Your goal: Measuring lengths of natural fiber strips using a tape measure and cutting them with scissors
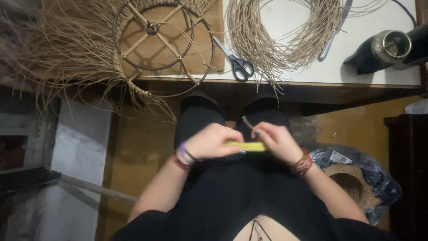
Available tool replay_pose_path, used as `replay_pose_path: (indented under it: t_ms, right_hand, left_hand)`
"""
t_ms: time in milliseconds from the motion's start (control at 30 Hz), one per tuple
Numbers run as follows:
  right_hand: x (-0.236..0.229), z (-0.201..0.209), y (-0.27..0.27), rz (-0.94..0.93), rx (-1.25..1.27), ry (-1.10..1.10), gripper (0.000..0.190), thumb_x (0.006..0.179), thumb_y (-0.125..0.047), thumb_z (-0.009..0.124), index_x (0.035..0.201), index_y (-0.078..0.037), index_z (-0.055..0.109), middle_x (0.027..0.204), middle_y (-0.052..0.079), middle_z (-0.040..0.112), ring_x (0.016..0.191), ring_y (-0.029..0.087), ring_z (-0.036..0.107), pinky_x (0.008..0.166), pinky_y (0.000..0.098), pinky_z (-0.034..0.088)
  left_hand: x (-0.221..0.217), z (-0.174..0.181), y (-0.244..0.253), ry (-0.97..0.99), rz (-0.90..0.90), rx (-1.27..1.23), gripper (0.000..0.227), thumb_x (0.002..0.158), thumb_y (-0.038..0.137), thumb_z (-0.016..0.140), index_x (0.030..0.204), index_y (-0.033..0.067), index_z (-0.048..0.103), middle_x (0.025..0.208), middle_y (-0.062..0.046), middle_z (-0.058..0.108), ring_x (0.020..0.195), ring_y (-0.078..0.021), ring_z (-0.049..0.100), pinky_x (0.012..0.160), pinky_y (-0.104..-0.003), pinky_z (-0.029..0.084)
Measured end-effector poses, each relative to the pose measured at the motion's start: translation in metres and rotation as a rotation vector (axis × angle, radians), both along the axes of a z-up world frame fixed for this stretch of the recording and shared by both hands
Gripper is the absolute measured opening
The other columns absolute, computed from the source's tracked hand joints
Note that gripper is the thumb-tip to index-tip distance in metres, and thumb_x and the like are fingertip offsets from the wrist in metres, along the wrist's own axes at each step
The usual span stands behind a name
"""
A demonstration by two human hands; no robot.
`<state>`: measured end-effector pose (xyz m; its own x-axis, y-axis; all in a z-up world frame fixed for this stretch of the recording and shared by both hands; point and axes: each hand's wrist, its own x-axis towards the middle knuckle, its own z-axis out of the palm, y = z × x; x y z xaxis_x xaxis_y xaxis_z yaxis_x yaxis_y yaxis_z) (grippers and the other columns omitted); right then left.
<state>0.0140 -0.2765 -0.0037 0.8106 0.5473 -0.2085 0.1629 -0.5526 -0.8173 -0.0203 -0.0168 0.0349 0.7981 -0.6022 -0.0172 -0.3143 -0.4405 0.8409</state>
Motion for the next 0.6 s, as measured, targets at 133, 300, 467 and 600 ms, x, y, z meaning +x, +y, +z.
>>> replay_pose_path:
  t_ms: [133,300,467,600]
  right_hand:
    - [0.022,-0.014,-0.039,-0.025,-0.346,-0.080,0.023,0.104,-0.021,0.052,0.122,-0.013,0.064,0.098,0.024,0.077,0.094,0.050,0.071,0.086,0.0599,0.056]
    - [0.018,-0.024,-0.022,-0.020,-0.532,-0.149,0.017,0.105,-0.035,0.051,0.116,-0.022,0.055,0.084,0.020,0.075,0.088,0.047,0.073,0.079,0.0575,0.057]
    - [0.000,-0.002,0.009,0.003,-0.025,-0.018,0.010,0.101,-0.020,0.054,0.109,-0.018,0.060,0.083,0.017,0.074,0.085,0.047,0.072,0.076,0.0548,0.055]
    - [0.007,-0.017,-0.019,-0.120,-0.018,-0.081,0.014,0.102,-0.015,0.051,0.113,-0.015,0.060,0.083,0.017,0.074,0.080,0.045,0.071,0.076,0.0539,0.054]
  left_hand:
    - [0.002,-0.003,0.046,0.065,0.102,0.078,0.017,0.087,0.032,0.073,0.099,0.0205,0.076,0.089,-0.006,0.078,0.092,-0.0361,0.074,0.078,-0.042,0.059]
    - [-0.001,0.015,0.011,0.058,0.131,0.103,0.016,0.089,0.035,0.072,0.094,0.0199,0.076,0.085,-0.008,0.078,0.085,-0.0350,0.075,0.075,-0.039,0.059]
    - [0.002,-0.002,-0.015,-0.038,0.126,0.155,0.017,0.087,0.036,0.072,0.100,0.0255,0.073,0.094,-0.003,0.078,0.090,-0.0313,0.075,0.078,-0.041,0.059]
    - [0.006,-0.001,0.013,-0.032,0.282,0.131,0.011,0.086,0.027,0.075,0.096,0.0238,0.075,0.089,-0.003,0.077,0.087,-0.0297,0.075,0.074,-0.039,0.060]
